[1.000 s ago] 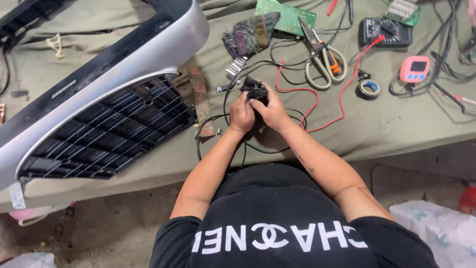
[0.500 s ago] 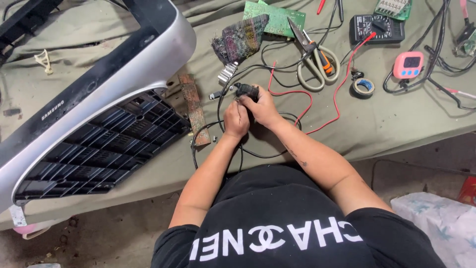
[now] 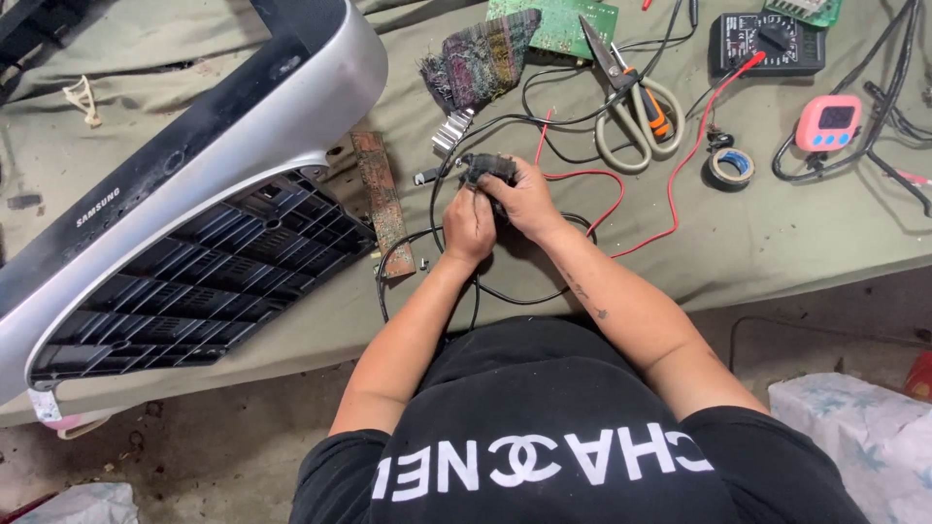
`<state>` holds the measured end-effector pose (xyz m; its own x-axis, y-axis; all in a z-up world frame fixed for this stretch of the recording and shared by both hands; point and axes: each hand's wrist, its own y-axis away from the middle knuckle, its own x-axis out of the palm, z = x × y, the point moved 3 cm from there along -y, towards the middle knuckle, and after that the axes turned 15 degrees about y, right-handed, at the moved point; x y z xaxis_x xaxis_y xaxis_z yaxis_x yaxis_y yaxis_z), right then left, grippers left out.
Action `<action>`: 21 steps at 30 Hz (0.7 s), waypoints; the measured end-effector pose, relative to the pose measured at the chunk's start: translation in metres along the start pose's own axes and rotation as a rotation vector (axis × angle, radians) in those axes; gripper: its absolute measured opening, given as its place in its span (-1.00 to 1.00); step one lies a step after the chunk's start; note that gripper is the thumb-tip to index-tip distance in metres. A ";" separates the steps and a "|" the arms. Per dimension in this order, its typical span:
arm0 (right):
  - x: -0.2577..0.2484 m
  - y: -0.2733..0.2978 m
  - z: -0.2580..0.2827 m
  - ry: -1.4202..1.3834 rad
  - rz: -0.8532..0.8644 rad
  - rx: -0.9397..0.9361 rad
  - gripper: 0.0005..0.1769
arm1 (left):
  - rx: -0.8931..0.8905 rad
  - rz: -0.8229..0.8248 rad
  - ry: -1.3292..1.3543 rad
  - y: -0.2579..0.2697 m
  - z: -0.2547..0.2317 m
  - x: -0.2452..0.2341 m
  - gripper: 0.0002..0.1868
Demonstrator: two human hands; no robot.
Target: The person cleans a black electrical plug with a cloth, then uses a multimeter to test the wires. They proceed to wrap the exposed wire ends with white electrical tape and connect the multimeter probes to the taped wires.
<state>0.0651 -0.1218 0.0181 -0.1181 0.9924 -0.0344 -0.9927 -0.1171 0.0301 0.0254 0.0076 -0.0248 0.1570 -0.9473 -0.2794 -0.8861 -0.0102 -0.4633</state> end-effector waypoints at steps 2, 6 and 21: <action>-0.002 0.001 -0.003 -0.061 0.032 0.029 -0.78 | 0.010 -0.004 -0.013 0.003 0.004 0.001 -0.62; -0.003 0.005 0.000 -0.160 0.058 0.066 -0.68 | 0.015 -0.006 -0.027 0.001 0.001 0.003 -0.59; -0.003 -0.028 0.060 -0.093 -0.003 -0.025 -0.77 | -0.851 -0.030 1.045 -0.058 -0.017 0.010 -0.83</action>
<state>0.0946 -0.1190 0.0778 -0.1136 0.9918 0.0589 -0.9935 -0.1141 0.0049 0.0710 -0.0072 0.0138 0.1160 -0.7377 0.6651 -0.9414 0.1318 0.3104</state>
